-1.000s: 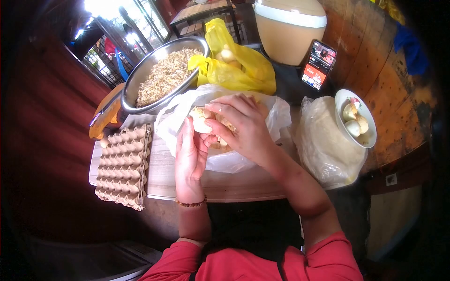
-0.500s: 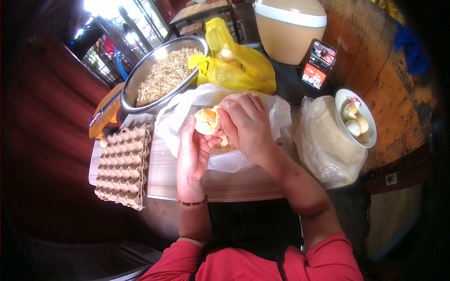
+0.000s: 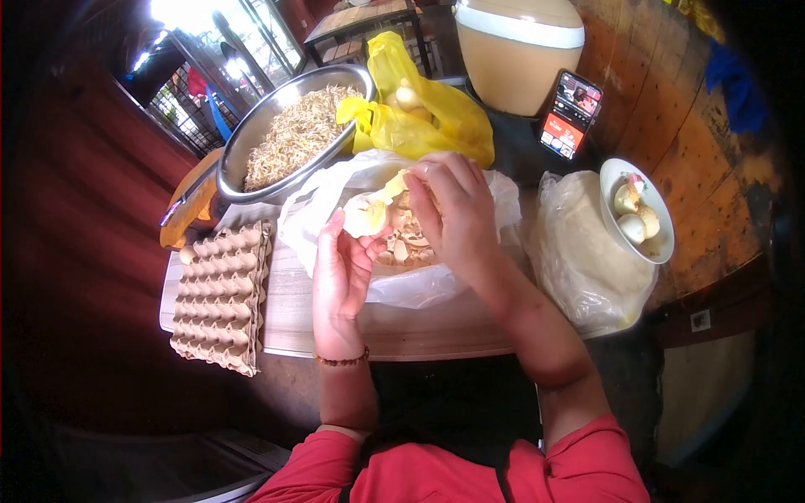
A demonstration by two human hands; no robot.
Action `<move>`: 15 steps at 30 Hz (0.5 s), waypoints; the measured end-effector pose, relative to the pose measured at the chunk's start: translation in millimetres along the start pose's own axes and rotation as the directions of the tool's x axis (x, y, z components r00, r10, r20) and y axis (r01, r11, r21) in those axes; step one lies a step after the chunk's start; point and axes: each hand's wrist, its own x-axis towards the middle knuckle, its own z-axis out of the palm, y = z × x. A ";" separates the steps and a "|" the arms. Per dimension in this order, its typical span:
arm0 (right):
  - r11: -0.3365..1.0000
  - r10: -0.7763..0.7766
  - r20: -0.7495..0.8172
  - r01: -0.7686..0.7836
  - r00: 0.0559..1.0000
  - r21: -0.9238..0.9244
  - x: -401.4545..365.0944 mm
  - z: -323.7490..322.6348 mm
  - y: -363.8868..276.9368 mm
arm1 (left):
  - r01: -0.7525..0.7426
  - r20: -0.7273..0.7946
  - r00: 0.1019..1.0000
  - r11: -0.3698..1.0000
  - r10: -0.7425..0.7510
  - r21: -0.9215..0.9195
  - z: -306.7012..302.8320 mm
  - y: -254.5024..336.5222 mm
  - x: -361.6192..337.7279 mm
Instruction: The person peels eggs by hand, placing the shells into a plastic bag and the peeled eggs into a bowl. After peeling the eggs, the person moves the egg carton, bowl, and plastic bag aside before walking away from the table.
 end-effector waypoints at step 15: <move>0.999 -0.022 0.034 0.021 0.999 0.033 1.3 -0.5 -4.7 | 0.049 0.022 0.998 0.994 -0.051 0.095 4.0 1.5 -0.1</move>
